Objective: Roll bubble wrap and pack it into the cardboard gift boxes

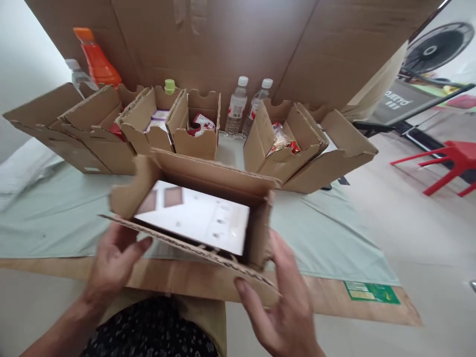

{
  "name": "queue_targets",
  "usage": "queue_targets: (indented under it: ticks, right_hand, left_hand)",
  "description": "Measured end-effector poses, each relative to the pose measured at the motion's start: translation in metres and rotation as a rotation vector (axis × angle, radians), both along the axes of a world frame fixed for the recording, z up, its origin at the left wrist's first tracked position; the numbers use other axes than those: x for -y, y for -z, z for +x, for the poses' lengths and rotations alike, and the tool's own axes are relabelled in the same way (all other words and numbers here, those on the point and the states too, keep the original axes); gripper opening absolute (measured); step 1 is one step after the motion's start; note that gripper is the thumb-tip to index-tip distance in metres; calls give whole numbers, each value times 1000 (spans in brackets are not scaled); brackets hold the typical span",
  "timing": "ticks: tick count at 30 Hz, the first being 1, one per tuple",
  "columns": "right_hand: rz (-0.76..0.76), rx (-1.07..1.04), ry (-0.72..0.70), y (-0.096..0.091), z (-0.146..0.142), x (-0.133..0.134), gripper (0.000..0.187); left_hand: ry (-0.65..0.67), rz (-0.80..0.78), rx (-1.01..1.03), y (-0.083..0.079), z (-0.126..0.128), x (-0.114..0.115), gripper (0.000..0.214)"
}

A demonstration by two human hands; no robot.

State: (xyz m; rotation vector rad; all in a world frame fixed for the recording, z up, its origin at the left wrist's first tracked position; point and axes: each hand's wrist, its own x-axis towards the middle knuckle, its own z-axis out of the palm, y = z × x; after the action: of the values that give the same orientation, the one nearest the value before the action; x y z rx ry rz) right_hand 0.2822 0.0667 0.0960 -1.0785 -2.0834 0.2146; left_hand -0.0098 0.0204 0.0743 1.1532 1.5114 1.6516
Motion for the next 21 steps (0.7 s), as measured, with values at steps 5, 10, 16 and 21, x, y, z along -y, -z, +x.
queue_targets:
  ticks: [5, 10, 16, 21]
  right_hand:
    - [-51, -46, -271, 0, -86, -51, 68]
    - [-19, 10, -202, -5, -84, -69, 71]
    - [317, 274, -344, -89, -83, -89, 50]
    - [216, 524, -511, -101, -128, -116, 50]
  left_hand:
    - [-270, 121, 0, 2, -64, -13, 45]
    - [-235, 22, -28, 23, -77, -26, 64]
    - [-215, -55, 1, 39, -72, -23, 67]
    - [-221, -126, -23, 50, -73, -20, 60]
